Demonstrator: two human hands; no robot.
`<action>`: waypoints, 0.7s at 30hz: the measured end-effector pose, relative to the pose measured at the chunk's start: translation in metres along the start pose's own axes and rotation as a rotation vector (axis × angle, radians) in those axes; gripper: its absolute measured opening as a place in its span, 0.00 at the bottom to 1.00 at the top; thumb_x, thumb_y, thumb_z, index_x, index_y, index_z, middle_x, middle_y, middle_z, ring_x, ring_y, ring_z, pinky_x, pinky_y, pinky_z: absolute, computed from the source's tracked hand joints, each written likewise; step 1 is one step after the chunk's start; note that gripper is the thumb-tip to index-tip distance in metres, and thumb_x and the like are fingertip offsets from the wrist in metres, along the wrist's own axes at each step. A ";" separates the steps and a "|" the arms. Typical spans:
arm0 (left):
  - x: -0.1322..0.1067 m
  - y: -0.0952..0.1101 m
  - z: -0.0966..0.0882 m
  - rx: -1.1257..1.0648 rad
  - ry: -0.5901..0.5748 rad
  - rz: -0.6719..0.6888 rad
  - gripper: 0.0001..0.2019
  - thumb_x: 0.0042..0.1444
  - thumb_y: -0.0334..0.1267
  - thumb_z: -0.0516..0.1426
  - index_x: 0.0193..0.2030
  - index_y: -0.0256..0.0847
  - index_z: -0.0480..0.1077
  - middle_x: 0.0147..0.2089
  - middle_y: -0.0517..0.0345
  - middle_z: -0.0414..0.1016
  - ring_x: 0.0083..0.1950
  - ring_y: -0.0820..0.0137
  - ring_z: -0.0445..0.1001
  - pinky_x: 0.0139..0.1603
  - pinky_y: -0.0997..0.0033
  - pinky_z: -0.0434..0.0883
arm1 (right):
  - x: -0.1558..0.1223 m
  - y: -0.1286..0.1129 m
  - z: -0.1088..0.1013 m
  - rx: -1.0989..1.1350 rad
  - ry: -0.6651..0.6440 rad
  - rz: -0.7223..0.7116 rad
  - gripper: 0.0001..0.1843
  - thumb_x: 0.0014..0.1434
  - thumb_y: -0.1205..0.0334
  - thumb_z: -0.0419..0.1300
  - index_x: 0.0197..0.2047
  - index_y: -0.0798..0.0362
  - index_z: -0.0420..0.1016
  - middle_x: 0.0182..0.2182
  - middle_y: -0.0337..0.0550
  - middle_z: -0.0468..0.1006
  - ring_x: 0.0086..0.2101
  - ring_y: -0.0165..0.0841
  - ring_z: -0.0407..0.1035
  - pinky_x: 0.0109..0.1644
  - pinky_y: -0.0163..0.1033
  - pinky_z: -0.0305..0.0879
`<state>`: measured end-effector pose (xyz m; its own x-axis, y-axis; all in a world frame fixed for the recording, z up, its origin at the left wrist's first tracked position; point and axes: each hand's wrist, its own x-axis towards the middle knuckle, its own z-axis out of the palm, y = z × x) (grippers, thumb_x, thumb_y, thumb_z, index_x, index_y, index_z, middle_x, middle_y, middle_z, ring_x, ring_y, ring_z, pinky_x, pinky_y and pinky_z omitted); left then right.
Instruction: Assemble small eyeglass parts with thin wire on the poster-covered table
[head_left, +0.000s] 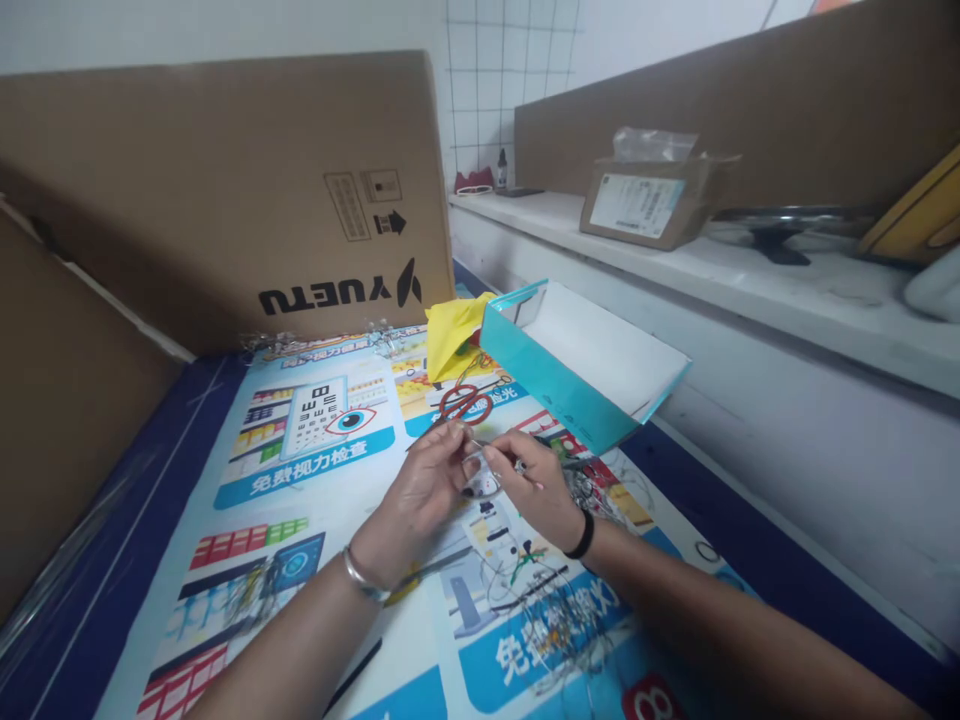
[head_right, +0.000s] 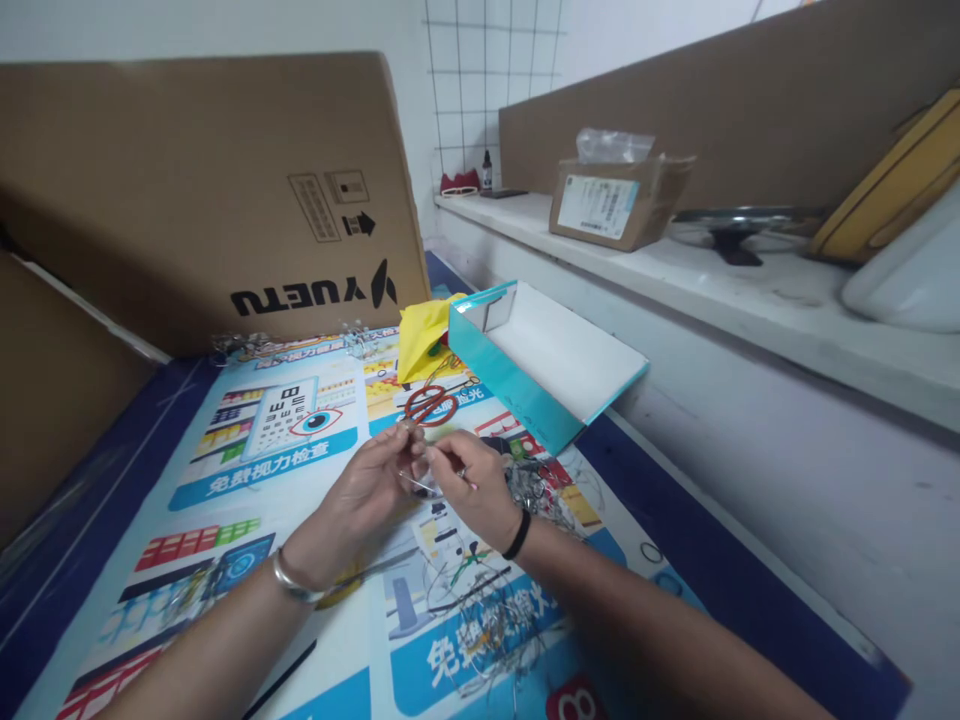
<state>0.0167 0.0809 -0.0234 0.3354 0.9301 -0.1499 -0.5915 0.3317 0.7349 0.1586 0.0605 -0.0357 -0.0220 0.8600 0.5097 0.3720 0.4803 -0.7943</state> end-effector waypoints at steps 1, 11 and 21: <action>-0.001 -0.003 0.001 -0.041 -0.016 -0.007 0.05 0.50 0.34 0.61 0.31 0.37 0.68 0.28 0.62 0.67 0.28 0.79 0.67 0.30 0.80 0.66 | 0.000 -0.002 0.000 0.006 0.001 -0.005 0.11 0.58 0.60 0.54 0.25 0.53 0.68 0.22 0.37 0.70 0.25 0.27 0.63 0.30 0.32 0.58; -0.005 -0.009 0.007 -0.179 -0.054 -0.027 0.03 0.49 0.30 0.61 0.31 0.35 0.71 0.29 0.60 0.71 0.30 0.78 0.70 0.32 0.79 0.69 | 0.000 0.000 0.000 0.060 -0.018 0.021 0.10 0.59 0.60 0.54 0.29 0.54 0.71 0.25 0.38 0.74 0.27 0.27 0.66 0.31 0.32 0.61; -0.006 -0.015 0.008 -0.206 -0.019 -0.027 0.03 0.51 0.28 0.60 0.32 0.32 0.70 0.30 0.57 0.72 0.30 0.77 0.71 0.32 0.79 0.70 | 0.001 -0.001 0.000 0.061 -0.029 0.046 0.11 0.59 0.58 0.53 0.29 0.53 0.71 0.26 0.40 0.74 0.28 0.28 0.67 0.33 0.33 0.62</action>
<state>0.0292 0.0692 -0.0279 0.3653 0.9181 -0.1540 -0.7191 0.3834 0.5795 0.1581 0.0608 -0.0348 -0.0330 0.8858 0.4629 0.3165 0.4486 -0.8358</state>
